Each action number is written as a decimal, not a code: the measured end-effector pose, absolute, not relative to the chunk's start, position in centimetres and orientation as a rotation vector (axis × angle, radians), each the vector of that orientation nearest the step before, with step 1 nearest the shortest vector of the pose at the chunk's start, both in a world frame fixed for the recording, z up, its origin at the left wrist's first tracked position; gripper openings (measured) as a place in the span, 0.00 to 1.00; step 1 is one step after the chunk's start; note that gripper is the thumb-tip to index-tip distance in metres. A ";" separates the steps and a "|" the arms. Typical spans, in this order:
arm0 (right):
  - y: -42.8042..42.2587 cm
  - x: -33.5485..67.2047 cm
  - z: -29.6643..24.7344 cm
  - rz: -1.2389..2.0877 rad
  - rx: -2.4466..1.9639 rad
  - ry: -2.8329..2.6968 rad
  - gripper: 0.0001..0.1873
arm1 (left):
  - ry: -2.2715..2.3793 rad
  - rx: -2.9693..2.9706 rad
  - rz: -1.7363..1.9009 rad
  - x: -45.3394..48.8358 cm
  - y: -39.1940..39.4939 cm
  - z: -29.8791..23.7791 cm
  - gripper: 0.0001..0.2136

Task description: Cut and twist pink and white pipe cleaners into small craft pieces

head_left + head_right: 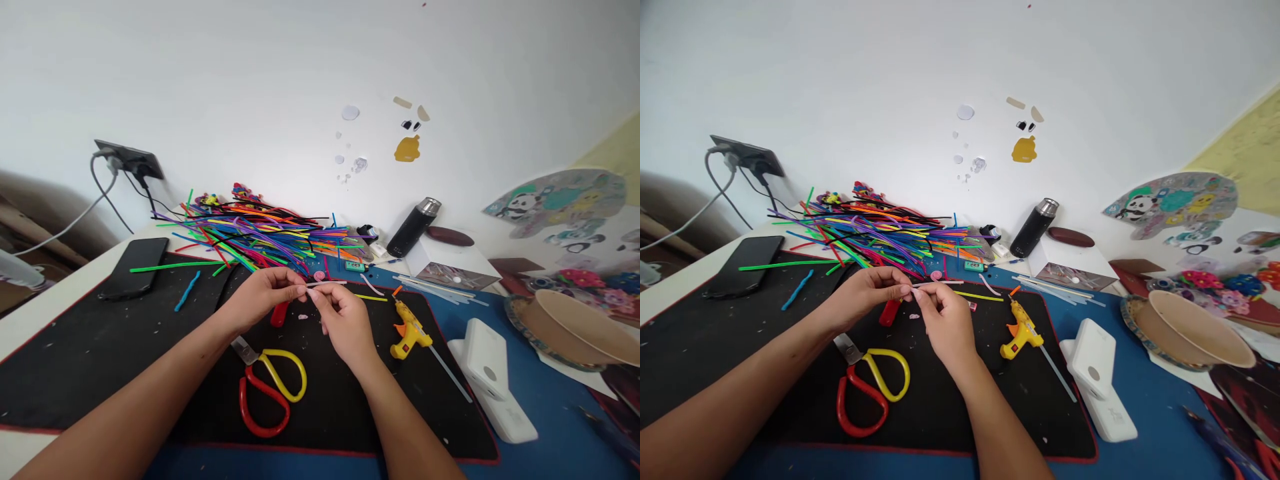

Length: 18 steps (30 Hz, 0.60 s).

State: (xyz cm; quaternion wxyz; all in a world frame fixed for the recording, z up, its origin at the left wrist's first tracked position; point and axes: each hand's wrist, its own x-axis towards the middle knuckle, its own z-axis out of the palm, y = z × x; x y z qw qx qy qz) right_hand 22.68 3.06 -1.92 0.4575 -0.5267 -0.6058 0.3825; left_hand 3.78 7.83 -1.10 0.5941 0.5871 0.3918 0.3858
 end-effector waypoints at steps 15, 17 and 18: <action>4.3 25.5 -1.0 0.764 -1.411 -1.322 0.18 | 1.024 1.512 0.941 3.6 8.0 -1.1 0.19; 4.6 26.4 -1.1 0.622 -1.511 -1.420 0.17 | 1.029 1.509 0.959 3.6 8.1 -1.1 0.20; 4.7 26.8 -1.1 0.548 -1.575 -1.511 0.16 | 1.031 1.508 0.966 3.6 8.1 -1.1 0.20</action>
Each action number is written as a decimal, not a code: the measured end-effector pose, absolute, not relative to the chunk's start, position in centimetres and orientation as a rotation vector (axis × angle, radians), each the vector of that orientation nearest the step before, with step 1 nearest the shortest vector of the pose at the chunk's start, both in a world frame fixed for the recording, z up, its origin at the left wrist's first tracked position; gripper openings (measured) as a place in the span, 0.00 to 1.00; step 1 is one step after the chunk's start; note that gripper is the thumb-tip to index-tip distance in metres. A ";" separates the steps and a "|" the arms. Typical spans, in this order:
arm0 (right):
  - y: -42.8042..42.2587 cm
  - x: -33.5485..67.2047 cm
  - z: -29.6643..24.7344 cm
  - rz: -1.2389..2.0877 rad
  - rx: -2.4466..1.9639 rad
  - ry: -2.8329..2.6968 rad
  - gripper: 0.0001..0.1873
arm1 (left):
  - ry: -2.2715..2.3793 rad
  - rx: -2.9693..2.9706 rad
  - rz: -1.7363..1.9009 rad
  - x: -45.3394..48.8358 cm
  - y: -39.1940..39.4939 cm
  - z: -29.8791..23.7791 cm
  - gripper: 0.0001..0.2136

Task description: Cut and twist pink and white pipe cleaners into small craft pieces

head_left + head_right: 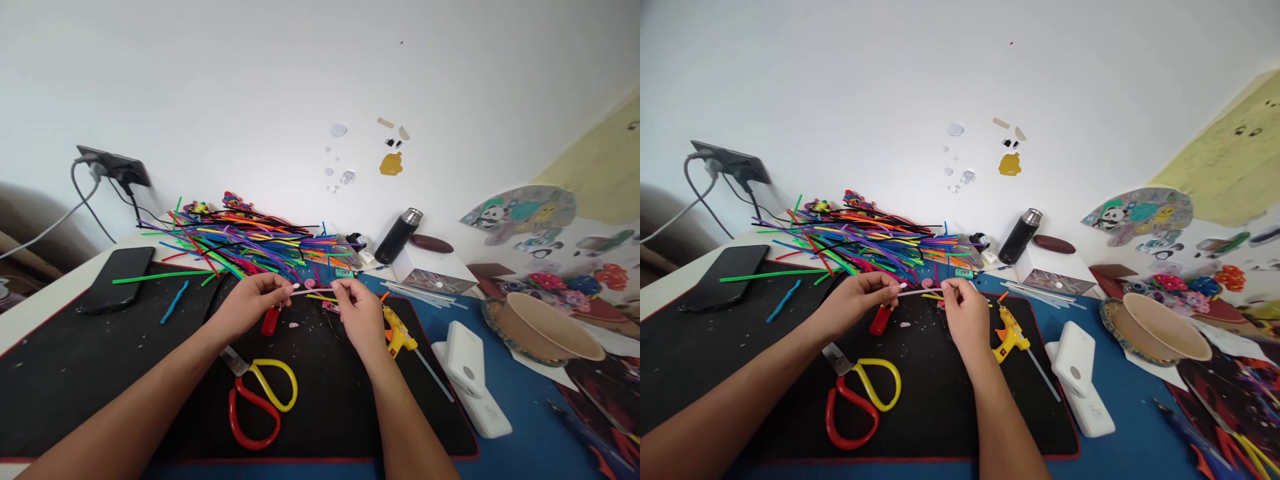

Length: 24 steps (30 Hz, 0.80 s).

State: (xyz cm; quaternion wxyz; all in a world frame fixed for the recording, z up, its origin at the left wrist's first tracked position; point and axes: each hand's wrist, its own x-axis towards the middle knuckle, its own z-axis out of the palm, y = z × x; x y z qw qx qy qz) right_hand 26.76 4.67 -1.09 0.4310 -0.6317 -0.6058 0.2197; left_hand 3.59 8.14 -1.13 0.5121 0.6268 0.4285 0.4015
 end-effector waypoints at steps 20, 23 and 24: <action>5.4 27.9 -2.6 0.324 -2.232 -2.023 0.06 | 0.994 1.478 0.979 3.8 8.0 -1.2 0.20; 5.5 28.0 -2.4 0.312 -2.192 -1.968 0.04 | 0.989 1.480 0.982 3.8 8.0 -1.1 0.20; 5.4 27.9 -2.2 0.315 -2.153 -1.933 0.03 | 0.989 1.482 0.984 3.8 8.0 -1.1 0.19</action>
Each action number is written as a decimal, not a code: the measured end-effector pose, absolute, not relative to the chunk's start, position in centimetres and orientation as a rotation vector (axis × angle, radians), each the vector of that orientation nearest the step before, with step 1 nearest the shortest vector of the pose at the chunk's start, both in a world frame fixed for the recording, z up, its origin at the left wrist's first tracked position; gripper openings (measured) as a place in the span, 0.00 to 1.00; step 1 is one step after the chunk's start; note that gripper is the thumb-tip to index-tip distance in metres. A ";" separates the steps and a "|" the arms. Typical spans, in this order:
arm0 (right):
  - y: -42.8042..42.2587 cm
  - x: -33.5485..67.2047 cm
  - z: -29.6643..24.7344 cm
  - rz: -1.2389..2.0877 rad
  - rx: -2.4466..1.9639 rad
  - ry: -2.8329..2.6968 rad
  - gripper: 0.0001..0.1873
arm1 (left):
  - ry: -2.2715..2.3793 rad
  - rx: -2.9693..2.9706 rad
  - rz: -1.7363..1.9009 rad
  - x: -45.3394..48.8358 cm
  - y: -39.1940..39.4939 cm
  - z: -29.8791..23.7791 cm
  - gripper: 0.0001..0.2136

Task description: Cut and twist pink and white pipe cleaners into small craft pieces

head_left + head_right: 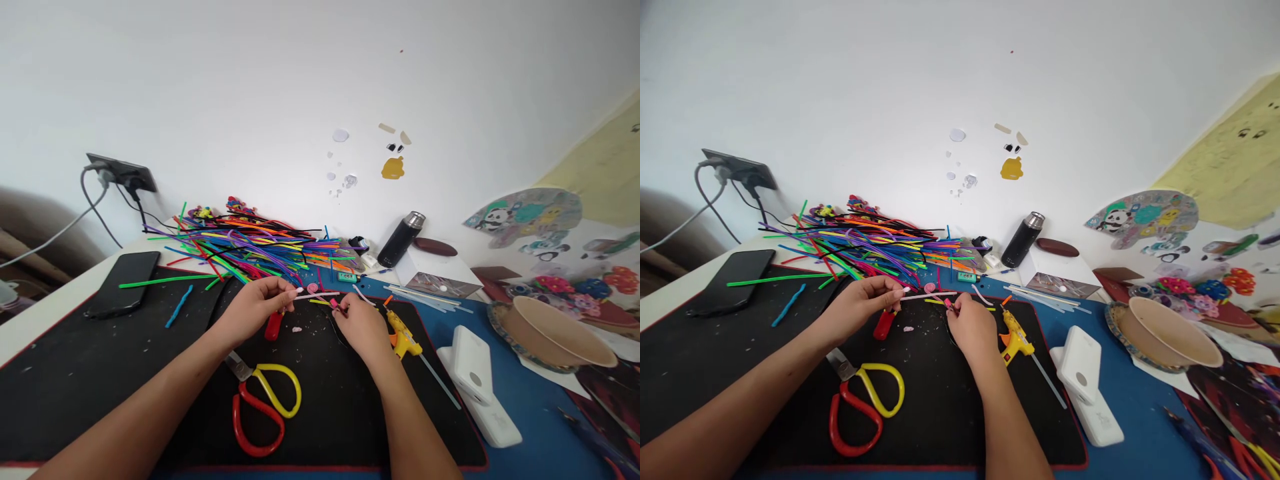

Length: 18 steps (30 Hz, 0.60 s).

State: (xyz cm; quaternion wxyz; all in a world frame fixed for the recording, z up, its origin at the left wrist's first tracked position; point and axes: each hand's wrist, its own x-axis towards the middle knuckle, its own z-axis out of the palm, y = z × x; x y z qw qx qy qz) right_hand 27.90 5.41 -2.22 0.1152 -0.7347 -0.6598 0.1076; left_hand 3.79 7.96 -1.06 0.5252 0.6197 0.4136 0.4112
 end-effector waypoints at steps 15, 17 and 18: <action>3.9 24.0 -2.5 1.176 -1.253 -1.546 0.13 | 0.815 1.239 0.950 4.0 7.5 -1.2 0.16; 3.8 23.8 -2.6 1.245 -1.239 -1.493 0.16 | 0.786 1.206 0.941 4.1 7.5 -1.3 0.16; 3.8 23.7 -2.5 1.298 -1.222 -1.455 0.18 | 0.774 1.191 0.940 4.2 7.4 -1.3 0.16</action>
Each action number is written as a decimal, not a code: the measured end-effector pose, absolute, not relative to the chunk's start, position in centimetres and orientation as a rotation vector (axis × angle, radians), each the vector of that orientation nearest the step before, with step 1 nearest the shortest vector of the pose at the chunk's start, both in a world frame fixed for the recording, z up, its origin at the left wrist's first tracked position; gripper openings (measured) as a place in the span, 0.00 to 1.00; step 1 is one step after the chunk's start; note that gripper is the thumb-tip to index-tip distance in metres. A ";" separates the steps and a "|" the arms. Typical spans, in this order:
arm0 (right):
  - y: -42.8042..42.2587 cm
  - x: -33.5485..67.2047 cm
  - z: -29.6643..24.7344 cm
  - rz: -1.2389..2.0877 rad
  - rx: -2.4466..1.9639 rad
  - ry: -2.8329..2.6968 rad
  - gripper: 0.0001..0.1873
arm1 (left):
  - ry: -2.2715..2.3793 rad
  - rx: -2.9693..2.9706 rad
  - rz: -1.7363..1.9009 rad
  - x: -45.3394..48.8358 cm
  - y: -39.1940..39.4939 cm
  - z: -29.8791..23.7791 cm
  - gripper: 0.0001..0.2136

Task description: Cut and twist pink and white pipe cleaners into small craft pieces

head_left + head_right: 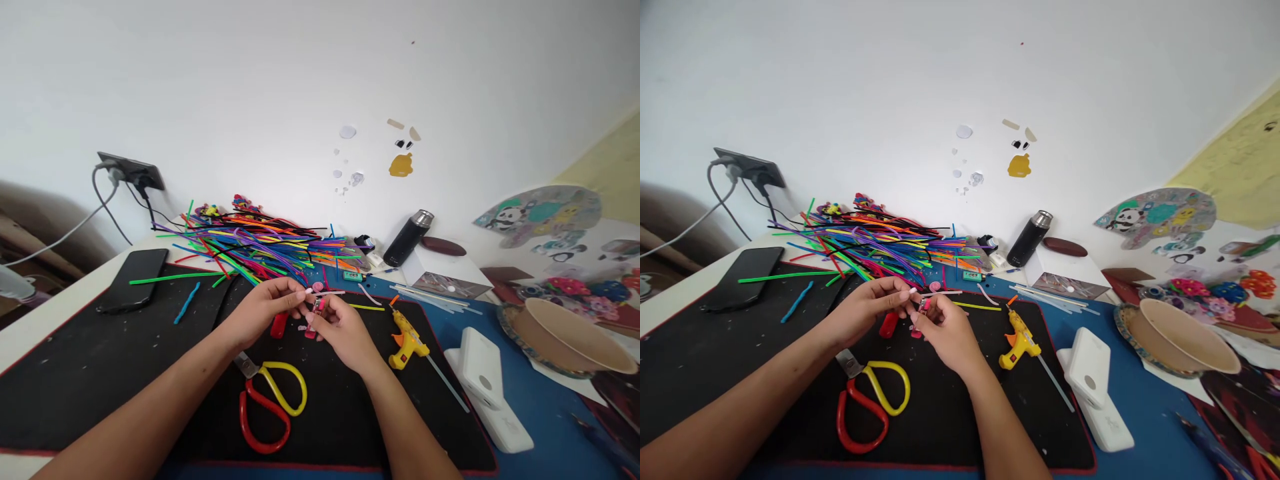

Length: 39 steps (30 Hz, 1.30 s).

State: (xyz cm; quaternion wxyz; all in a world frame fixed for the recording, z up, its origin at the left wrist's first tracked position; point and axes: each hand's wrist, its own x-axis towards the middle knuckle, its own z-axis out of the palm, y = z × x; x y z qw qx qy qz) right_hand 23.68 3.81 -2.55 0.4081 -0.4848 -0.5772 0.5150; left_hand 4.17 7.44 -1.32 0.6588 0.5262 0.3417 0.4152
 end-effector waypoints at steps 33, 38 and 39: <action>3.2 22.0 -3.1 1.663 -1.059 -1.385 0.21 | 0.737 1.248 0.885 3.7 7.6 -2.0 0.17; 3.2 21.8 -3.3 1.655 -1.145 -1.365 0.22 | 0.770 1.278 0.833 4.1 7.2 -1.6 0.20; 3.2 21.8 -3.4 1.651 -1.153 -1.360 0.22 | 0.776 1.275 0.833 4.2 7.2 -1.5 0.20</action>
